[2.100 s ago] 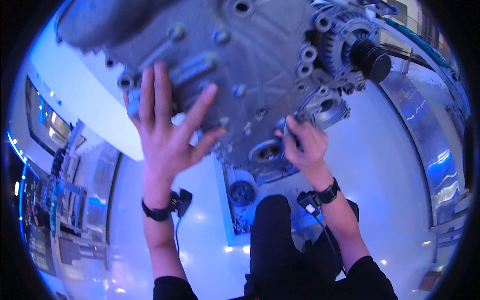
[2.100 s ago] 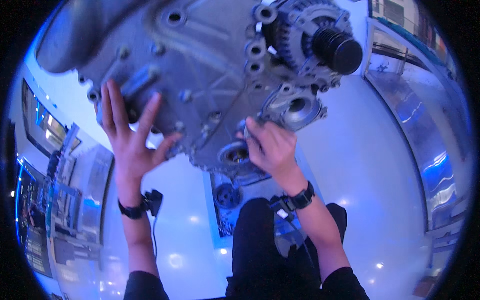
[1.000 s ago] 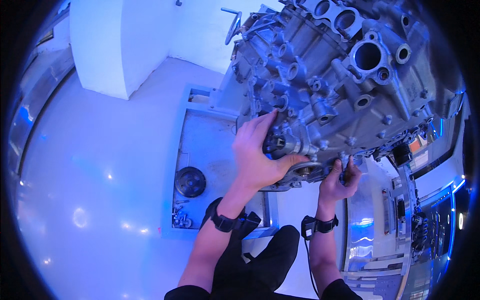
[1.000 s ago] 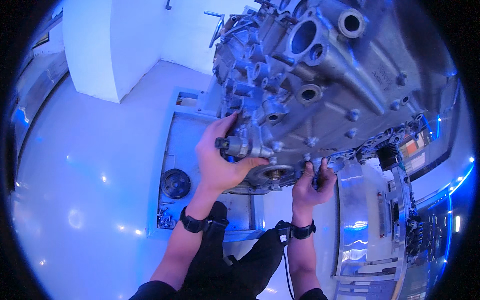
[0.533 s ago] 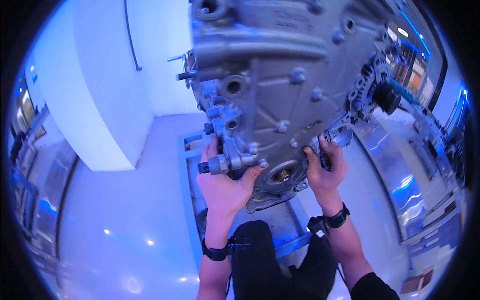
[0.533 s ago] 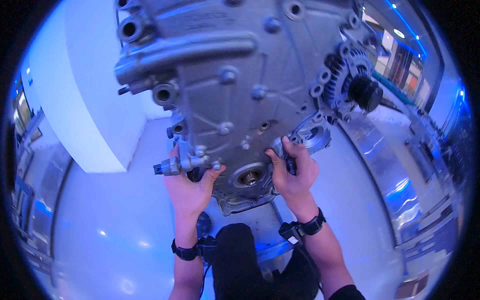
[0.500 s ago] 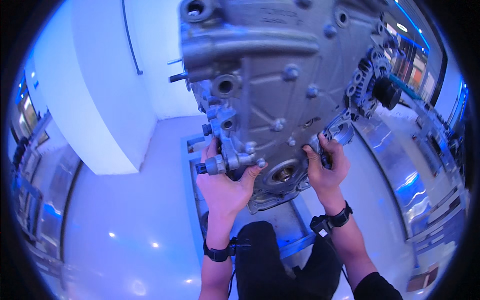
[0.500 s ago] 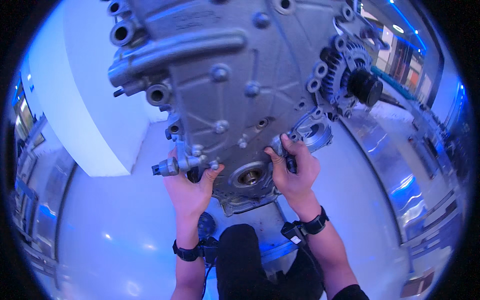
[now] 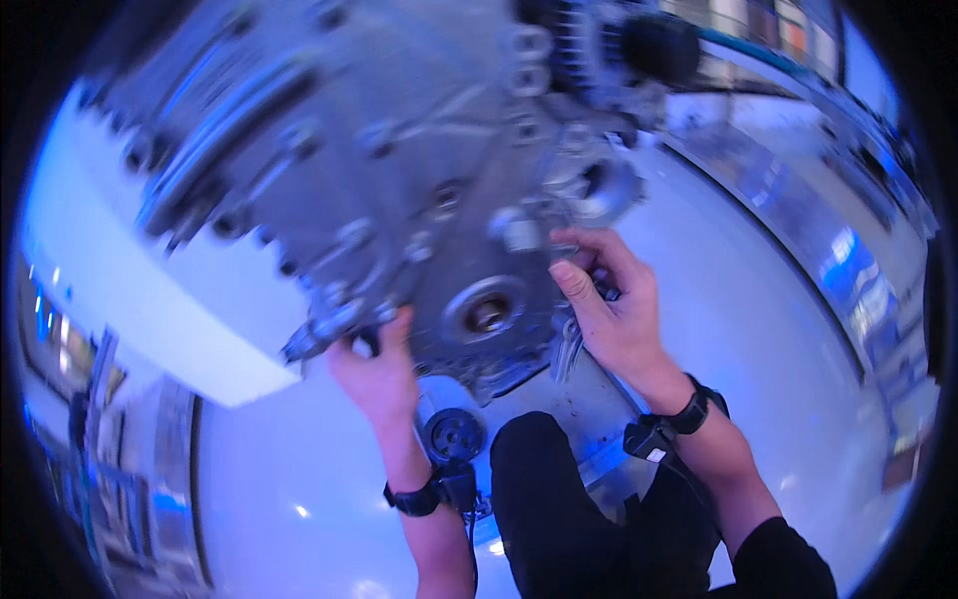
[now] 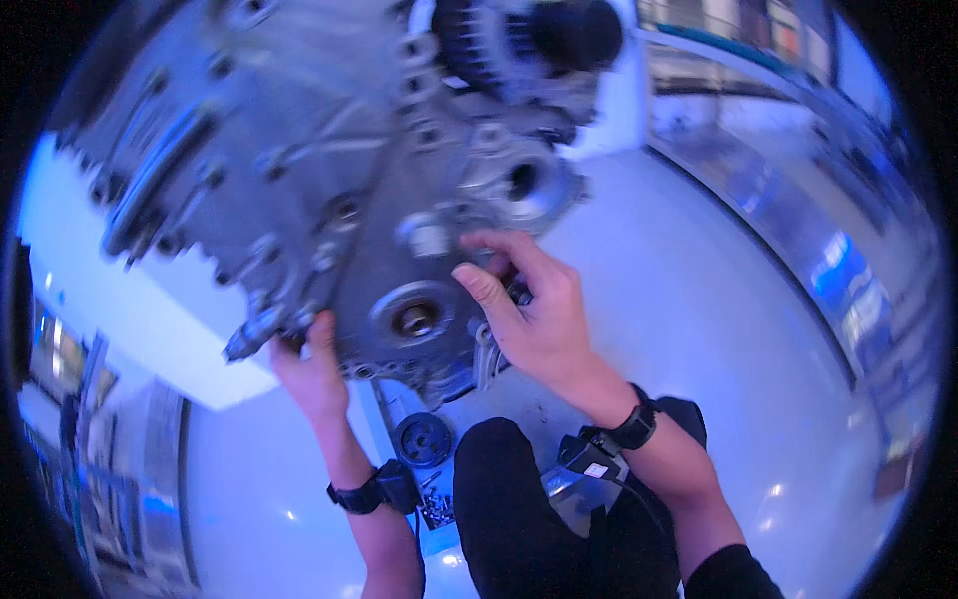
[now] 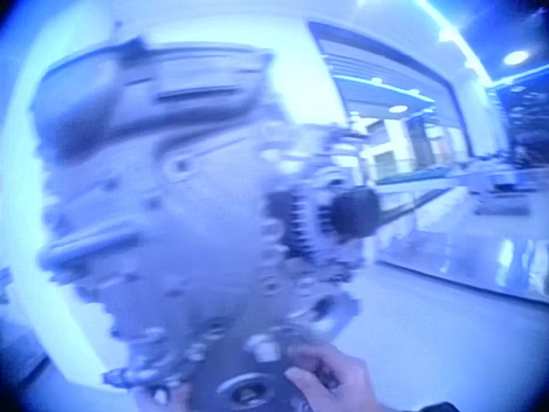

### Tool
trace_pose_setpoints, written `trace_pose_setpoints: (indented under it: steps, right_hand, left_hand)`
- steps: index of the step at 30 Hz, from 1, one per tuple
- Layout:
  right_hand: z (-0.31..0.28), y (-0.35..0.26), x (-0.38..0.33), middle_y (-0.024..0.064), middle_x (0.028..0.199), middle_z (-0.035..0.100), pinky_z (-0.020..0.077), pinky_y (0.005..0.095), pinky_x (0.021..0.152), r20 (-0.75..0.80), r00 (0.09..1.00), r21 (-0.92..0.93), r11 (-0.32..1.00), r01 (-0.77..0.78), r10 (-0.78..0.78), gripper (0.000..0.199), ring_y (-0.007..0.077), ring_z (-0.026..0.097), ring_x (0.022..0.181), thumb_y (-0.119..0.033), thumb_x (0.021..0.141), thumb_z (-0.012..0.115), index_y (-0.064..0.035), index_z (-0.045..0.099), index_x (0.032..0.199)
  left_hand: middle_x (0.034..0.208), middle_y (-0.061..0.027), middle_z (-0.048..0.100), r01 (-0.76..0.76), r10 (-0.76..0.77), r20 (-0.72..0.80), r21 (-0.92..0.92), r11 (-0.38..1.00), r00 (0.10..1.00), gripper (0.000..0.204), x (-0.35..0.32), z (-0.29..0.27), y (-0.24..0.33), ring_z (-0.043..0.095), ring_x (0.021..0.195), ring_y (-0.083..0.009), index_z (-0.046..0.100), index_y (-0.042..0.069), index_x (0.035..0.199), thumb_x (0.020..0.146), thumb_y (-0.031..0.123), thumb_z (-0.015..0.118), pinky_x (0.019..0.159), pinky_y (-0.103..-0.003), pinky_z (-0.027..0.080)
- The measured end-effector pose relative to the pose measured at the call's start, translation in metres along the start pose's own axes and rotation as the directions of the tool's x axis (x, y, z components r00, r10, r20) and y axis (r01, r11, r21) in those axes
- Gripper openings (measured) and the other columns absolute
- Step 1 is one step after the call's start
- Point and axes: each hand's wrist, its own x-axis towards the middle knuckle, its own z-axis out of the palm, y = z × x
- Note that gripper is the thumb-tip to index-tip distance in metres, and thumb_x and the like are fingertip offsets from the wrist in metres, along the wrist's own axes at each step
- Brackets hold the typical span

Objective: Installing a metal cover onto an engine block and securing it with bolts and tools.

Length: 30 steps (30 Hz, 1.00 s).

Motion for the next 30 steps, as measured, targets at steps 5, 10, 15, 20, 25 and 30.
trace_pose_setpoints:
  steps: [5,10,15,20,25,30]
  right_hand:
    - [-0.044,0.058,-0.046,-0.0031,0.076,0.051,0.0331,0.0215,0.052,-0.048,0.664,0.515,0.588,-0.624,0.746,0.032,0.009,0.048,0.064,-0.038,0.095,0.048,-0.0086,0.06,0.093]
    - [-0.087,0.067,-0.06,0.0037,0.1,0.055,0.0407,0.0262,0.067,0.138,0.584,0.85,0.206,-0.484,0.8,0.027,0.0126,0.052,0.086,-0.023,0.092,0.054,-0.0031,0.055,0.109]
    - [-0.091,0.052,-0.052,0.0071,0.106,0.055,0.0442,0.0292,0.076,0.065,0.76,0.858,0.352,-0.373,0.647,0.035,0.0144,0.052,0.094,-0.014,0.087,0.062,0.0024,0.051,0.116]
    - [-0.094,0.056,-0.035,0.0092,0.11,0.053,0.046,0.0337,0.085,-0.048,0.856,0.873,0.439,-0.215,0.515,0.035,0.0166,0.055,0.099,-0.011,0.084,0.065,0.0,0.051,0.115]
    - [-0.098,0.053,-0.002,0.008,0.105,0.057,0.048,0.0341,0.086,-0.144,0.907,0.708,0.681,-0.186,0.397,0.03,0.0168,0.057,0.098,-0.007,0.08,0.07,-0.0003,0.056,0.107]
    - [-0.085,0.043,0.04,0.0063,0.098,0.064,0.0476,0.0261,0.082,-0.261,0.95,0.49,0.871,-0.025,0.174,0.022,0.0123,0.059,0.094,-0.005,0.079,0.07,0.0,0.062,0.099]
  left_hand:
    - [0.108,-0.0166,0.059,-0.02,0.021,0.011,-0.054,0.998,1.0,0.057,-0.006,0.002,-0.019,0.054,0.102,-0.0242,0.051,-0.006,0.116,0.076,0.028,0.075,0.092,-0.036,0.038]
    - [0.124,-0.0173,0.05,-0.03,0.031,0.034,-0.049,0.998,0.999,0.063,-0.011,0.011,0.007,0.046,0.113,-0.0251,0.041,-0.006,0.128,0.086,0.034,0.065,0.099,-0.036,0.033]
    - [0.13,-0.0185,0.044,-0.107,0.108,0.008,-0.055,0.993,0.994,0.067,-0.01,0.009,0.016,0.043,0.118,-0.0257,0.033,-0.004,0.133,0.087,0.034,0.064,0.102,-0.037,0.031]
    - [0.132,-0.0186,0.043,-0.082,0.081,-0.03,-0.038,0.996,0.996,0.067,-0.013,0.01,0.019,0.042,0.119,-0.0262,0.03,-0.003,0.135,0.086,0.027,0.065,0.103,-0.038,0.03]
    - [0.132,-0.0178,0.043,0.029,-0.025,0.049,-0.078,0.997,0.999,0.071,-0.011,0.006,0.021,0.042,0.12,-0.0261,0.03,-0.003,0.135,0.084,0.028,0.068,0.103,-0.038,0.029]
    - [0.13,-0.0197,0.043,0.01,-0.011,-0.001,-0.109,0.994,1.0,0.081,-0.01,0.004,0.017,0.042,0.119,-0.0284,0.031,-0.006,0.133,0.078,0.037,0.073,0.103,-0.04,0.031]
